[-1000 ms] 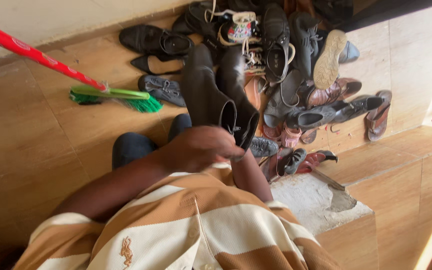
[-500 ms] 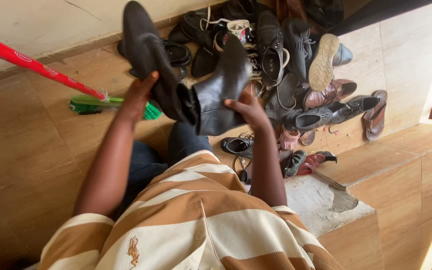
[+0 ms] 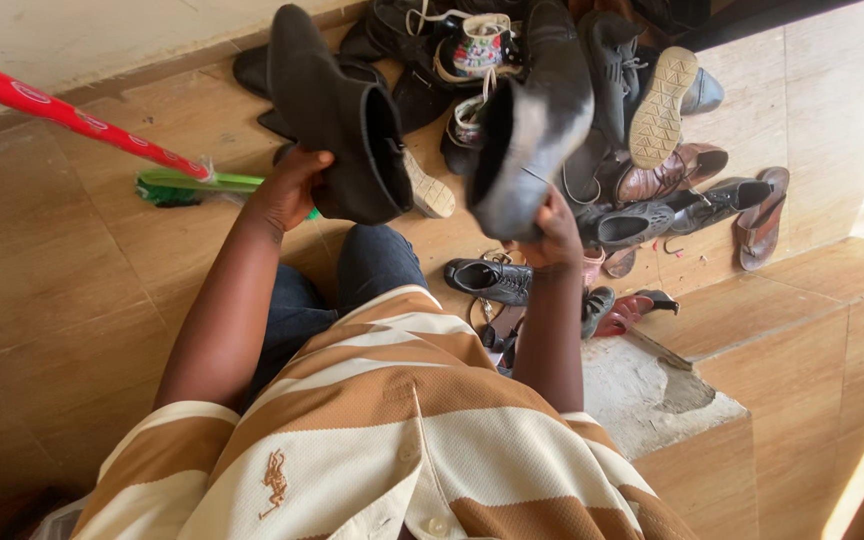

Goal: The person organizes a pile of shoes by picking them up, shaking them, and placing them into pairs.

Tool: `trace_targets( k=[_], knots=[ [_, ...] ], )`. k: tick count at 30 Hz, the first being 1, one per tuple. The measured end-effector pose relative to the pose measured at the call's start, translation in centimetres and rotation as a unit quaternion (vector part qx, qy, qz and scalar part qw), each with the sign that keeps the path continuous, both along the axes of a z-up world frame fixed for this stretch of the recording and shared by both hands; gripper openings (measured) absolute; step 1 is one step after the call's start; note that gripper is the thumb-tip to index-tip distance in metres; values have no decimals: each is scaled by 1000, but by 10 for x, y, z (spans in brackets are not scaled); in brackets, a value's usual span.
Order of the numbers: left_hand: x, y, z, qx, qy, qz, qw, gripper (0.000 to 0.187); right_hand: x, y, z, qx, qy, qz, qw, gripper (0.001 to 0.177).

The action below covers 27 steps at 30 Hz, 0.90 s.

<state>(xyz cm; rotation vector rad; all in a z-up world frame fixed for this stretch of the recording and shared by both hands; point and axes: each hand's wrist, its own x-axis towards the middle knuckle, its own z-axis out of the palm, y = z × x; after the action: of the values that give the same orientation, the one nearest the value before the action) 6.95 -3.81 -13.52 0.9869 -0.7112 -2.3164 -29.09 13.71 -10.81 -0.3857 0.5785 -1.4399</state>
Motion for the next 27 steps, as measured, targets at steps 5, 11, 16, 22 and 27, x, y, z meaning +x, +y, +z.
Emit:
trace_targets(
  k=[5,11,16,22,27],
  knots=[
    [1,7,17,10,141,-155,978,109,-7,-15,21,108,187,-16,976,93],
    [6,-6,52,-54,-171,-218,959,133,-60,-8,41,240,717,-187,628,60],
    [11,-6,29,-288,-490,-85,818,97,-81,9,23,261,843,-289,371,48],
    [-100,53,2,-452,-516,-130,716,78,63,-24,-21,147,644,-349,665,44],
    [-100,28,9,-525,-447,-139,711,91,21,-36,-7,201,493,-289,796,43]
  ],
)
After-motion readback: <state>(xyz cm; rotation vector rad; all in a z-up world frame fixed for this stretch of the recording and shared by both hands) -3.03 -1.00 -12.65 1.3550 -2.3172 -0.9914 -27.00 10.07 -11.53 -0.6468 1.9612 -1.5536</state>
